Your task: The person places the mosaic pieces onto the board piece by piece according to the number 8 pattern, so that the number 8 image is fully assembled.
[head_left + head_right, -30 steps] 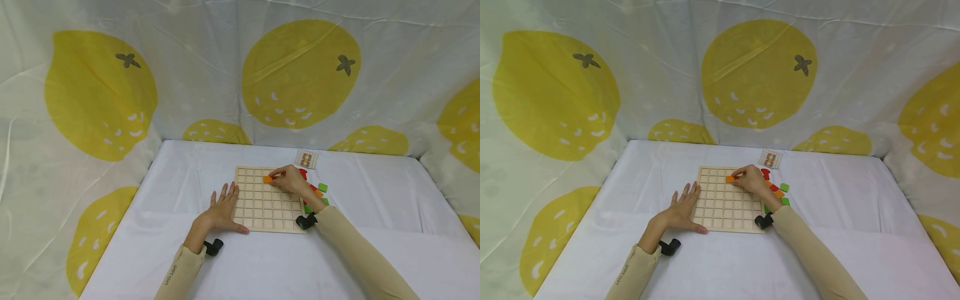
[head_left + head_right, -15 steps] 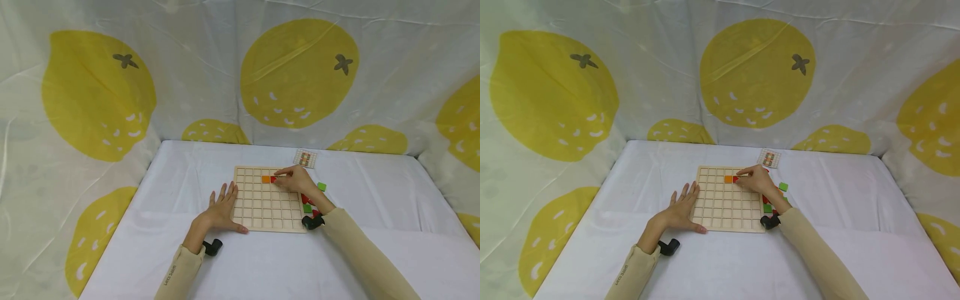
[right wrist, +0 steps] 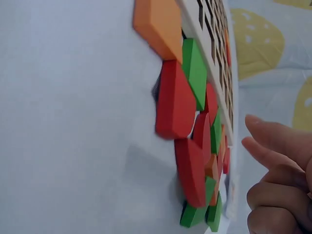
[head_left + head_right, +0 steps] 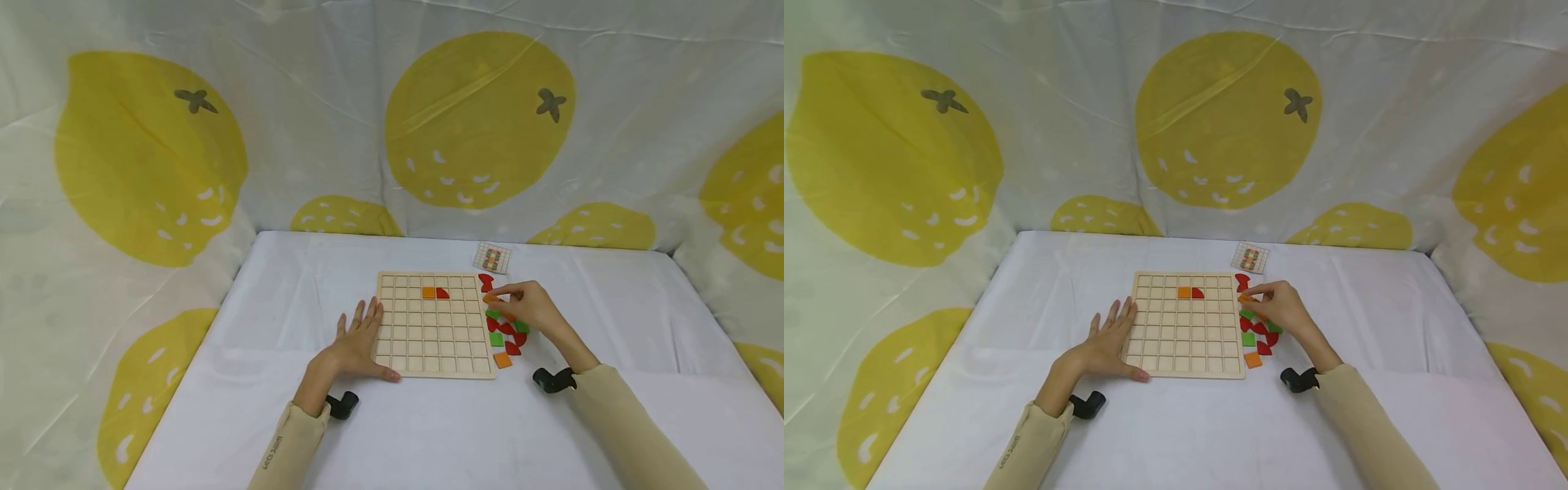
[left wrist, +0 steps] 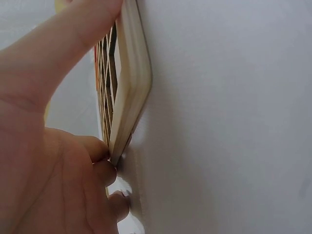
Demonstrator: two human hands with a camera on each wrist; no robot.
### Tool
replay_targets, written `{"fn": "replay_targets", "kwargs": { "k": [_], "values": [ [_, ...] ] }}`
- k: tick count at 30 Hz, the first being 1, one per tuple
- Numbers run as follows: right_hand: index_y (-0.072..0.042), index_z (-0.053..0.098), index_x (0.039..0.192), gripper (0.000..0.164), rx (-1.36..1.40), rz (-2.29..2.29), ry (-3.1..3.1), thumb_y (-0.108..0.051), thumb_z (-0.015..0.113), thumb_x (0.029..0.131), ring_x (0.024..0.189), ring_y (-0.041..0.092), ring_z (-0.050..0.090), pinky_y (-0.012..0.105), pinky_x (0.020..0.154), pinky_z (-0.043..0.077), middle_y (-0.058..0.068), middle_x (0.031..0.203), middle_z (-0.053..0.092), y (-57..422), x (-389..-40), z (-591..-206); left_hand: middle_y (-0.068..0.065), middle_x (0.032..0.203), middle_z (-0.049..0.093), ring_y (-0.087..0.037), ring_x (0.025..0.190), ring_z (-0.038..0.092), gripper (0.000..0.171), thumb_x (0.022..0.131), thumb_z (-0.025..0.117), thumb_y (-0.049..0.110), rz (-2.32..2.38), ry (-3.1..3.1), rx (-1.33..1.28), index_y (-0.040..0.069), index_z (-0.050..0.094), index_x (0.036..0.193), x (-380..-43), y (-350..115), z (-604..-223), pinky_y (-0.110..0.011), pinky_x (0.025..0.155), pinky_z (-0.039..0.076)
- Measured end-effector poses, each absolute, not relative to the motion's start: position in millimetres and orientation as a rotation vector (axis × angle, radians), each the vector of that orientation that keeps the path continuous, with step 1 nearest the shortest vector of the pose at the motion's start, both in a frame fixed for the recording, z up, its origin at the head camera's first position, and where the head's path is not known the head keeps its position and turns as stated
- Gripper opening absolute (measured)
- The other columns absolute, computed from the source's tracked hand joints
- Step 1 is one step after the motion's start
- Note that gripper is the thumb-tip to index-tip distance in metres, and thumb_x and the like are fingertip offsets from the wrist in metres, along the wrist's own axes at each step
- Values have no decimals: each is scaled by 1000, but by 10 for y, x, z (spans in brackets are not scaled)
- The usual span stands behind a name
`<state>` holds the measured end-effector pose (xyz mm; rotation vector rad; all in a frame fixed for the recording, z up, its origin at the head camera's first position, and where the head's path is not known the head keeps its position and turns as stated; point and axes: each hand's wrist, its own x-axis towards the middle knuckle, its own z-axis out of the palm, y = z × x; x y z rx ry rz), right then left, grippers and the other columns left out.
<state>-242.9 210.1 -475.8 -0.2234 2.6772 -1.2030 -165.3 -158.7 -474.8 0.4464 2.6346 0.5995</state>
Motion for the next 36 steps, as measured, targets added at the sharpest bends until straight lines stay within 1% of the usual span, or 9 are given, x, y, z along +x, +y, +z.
{"fn": "replay_targets", "kwargs": {
  "k": [5,11,15,22,28,36],
  "values": [
    [-4,76,123,36,-173,-1165,2692,-22,79,92,55,16,37,25,49,27,-1,59,37,2250,-2349,-4776,-15,174,-12,-39,161,-14,142,72,90,58,603,2639,444,1,-1,165,-1658,-1582,-4749,-70,125,-6],
    [-3,75,123,39,-148,-1126,2742,-24,81,91,57,17,37,25,49,26,-1,61,38,2341,-2321,-4803,-14,174,-13,-38,161,-15,142,73,89,59,598,2639,442,1,-2,165,-1655,-1589,-4754,-69,125,-7],
    [-2,76,123,37,-170,-1132,2762,-21,80,91,56,16,37,24,49,25,-2,61,37,2363,-2343,-4823,-15,174,-12,-40,161,-14,142,72,89,58,607,2642,447,1,-1,165,-1648,-1599,-4761,-70,125,-6],
    [-3,74,126,35,-195,-1122,2732,-18,76,95,61,19,40,25,52,27,-1,63,38,2380,-2410,-4869,-16,174,-12,-40,161,-14,141,74,88,59,605,2640,460,0,-2,165,-1661,-1580,-4744,-70,125,-6],
    [-3,75,125,34,-189,-1100,2697,-18,76,94,61,18,40,25,53,27,-1,62,37,2388,-2449,-4863,-16,174,-12,-40,161,-14,141,74,89,58,608,2636,460,0,-2,165,-1657,-1584,-4742,-70,125,-6],
    [-2,75,124,34,-233,-1073,2684,-15,77,92,60,18,39,25,53,27,-2,60,36,2381,-2474,-4838,-15,174,-12,-40,161,-14,142,73,89,58,620,2634,450,0,-2,165,-1653,-1592,-4751,-70,125,-7]
  ]
}}
